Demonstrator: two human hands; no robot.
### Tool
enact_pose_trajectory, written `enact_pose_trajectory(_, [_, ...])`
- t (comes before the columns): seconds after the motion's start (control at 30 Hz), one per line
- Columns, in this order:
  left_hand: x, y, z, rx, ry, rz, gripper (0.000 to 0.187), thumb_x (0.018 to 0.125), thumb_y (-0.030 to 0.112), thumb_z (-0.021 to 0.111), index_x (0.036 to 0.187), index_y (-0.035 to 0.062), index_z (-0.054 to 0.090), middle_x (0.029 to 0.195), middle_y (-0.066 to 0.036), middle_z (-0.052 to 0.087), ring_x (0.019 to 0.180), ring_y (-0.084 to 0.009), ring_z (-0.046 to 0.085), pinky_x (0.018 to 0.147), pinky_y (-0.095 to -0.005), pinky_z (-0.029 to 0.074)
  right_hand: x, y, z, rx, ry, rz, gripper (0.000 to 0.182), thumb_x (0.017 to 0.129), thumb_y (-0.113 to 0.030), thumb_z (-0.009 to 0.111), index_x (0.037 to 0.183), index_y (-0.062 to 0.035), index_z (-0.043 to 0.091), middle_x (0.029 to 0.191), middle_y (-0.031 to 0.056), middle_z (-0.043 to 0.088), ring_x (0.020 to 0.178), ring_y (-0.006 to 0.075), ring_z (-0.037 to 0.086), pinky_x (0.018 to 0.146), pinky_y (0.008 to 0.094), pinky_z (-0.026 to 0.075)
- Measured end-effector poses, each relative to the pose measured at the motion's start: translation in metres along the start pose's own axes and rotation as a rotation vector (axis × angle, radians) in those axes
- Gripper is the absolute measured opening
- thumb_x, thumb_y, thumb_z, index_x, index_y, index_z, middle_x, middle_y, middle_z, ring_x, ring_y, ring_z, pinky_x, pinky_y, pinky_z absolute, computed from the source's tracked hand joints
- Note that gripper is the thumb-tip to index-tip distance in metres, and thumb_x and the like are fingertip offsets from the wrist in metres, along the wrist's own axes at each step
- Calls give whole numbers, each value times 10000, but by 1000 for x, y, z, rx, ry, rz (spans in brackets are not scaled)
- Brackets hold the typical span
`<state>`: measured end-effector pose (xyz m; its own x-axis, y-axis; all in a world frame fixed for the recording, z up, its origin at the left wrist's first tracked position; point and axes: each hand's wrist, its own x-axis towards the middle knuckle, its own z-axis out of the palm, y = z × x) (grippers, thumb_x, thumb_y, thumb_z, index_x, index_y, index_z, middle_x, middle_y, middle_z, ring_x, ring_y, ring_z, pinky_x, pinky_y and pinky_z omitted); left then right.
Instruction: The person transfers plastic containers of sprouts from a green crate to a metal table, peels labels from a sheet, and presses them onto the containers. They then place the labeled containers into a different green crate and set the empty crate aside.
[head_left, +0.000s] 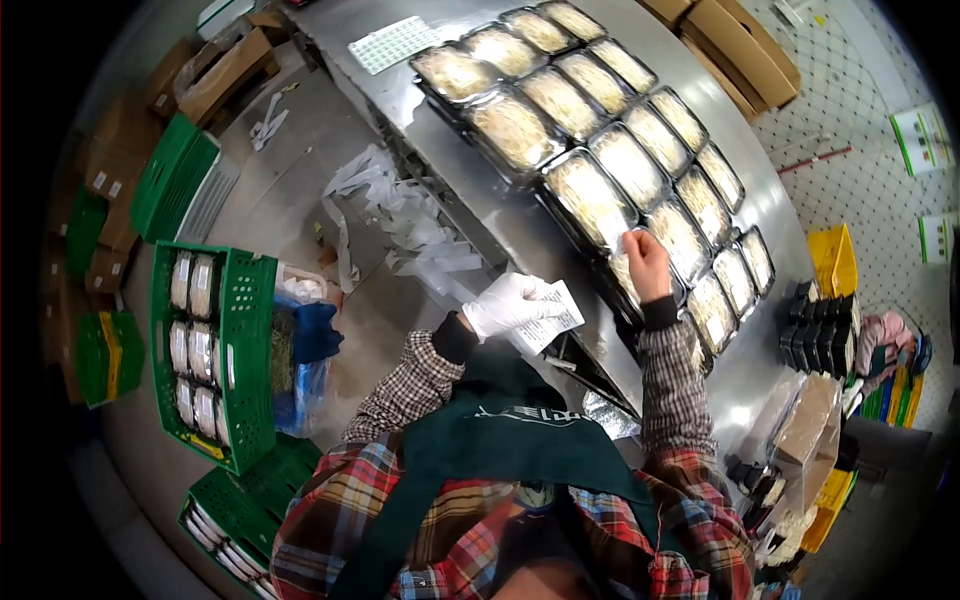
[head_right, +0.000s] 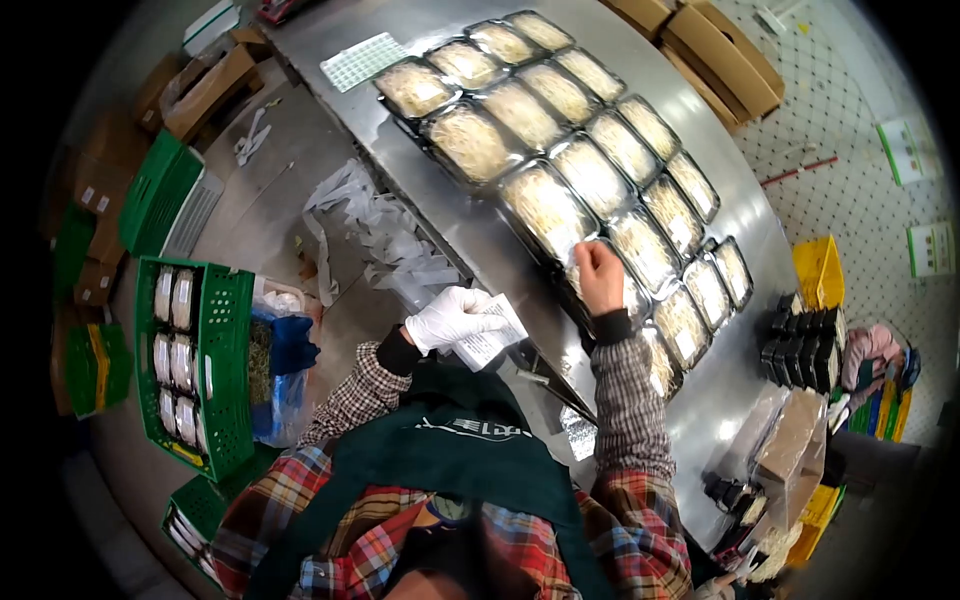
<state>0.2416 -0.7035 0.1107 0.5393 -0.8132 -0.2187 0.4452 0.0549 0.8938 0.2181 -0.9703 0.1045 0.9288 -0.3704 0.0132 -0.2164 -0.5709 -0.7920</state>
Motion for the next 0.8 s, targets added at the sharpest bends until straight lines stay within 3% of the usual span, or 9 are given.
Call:
enact_pose_trajectory(0.13, [-32, 2, -28, 21, 84, 30, 170, 842, 117, 646, 956, -8, 630, 823, -8, 633, 730, -57, 578, 630, -211, 473, 57, 39, 47, -695, 39, -63, 318, 883, -329, 492, 871, -50, 643, 837, 202, 656, 751, 369, 627, 661, 429, 492])
enact_pose_trajectory(0.3, [-72, 11, -55, 127, 229, 227, 177, 815, 242, 646, 837, 67, 663, 714, -9, 648, 655, -87, 595, 607, -253, 480, 85, 144, 65, -1452, 251, -343, 219, 841, -295, 526, 806, -121, 654, 726, 56, 629, 594, 230, 613, 417, 350, 441])
enact_pose_trajectory(0.33, [-97, 35, -59, 223, 279, 335, 182, 785, 255, 658, 821, 78, 670, 731, -19, 664, 668, -99, 613, 611, -270, 484, 102, 184, 33, -1486, 279, -1005, 345, 865, -396, 501, 954, -86, 625, 787, 99, 642, 682, 241, 630, 496, 381, 478])
enact_pose_trajectory(0.37, [-90, 15, -68, 347, 331, 384, 193, 765, 265, 667, 812, 77, 672, 736, -33, 668, 675, -125, 624, 618, -286, 486, 92, 147, 36, -801, 130, -421, 460, 878, -464, 464, 1048, -54, 584, 861, 150, 650, 773, 264, 633, 592, 400, 499])
enact_pose_trajectory(0.4, [-77, -6, -78, 469, 366, 424, 204, 746, 274, 676, 802, 77, 674, 741, -46, 672, 682, -151, 635, 625, -301, 487, 118, 155, 26, -1004, -121, -94, 495, 883, -474, 459, 1077, -36, 581, 943, 179, 645, 853, 300, 624, 671, 406, 505])
enact_pose_trajectory(0.47, [-90, 3, -81, 661, 419, 486, 243, 708, 306, 661, 817, 89, 666, 730, -102, 648, 678, -252, 630, 601, -358, 473, 158, 206, 3, -422, -183, -48, 441, 901, -346, 519, 1153, 15, 546, 1050, 203, 621, 952, 307, 612, 832, 381, 491])
enact_pose_trajectory(0.53, [-95, -9, -87, 534, 470, 447, 250, 702, 305, 660, 834, 94, 660, 764, -100, 652, 695, -252, 630, 599, -360, 473, 153, 149, 14, -965, 28, 38, 322, 881, -259, 501, 1048, -9, 615, 999, 164, 647, 881, 334, 615, 765, 401, 493])
enact_pose_trajectory(0.6, [-102, -9, -89, 485, 574, 534, 230, 735, 272, 646, 889, 102, 653, 810, -78, 664, 733, -237, 637, 622, -351, 480, 115, 76, 35, -836, 279, -398, 297, 896, -215, 494, 1067, 0, 607, 1036, 172, 631, 934, 324, 603, 806, 382, 482])
enact_pose_trajectory(0.8, [-114, 2, -92, 502, 622, 513, 200, 783, 253, 584, 860, 88, 666, 810, -75, 666, 758, -219, 642, 658, -349, 484, 162, 154, 19, -1101, -48, -281, 354, 900, -296, 519, 1090, -8, 596, 1040, 191, 624, 985, 333, 586, 850, 400, 472])
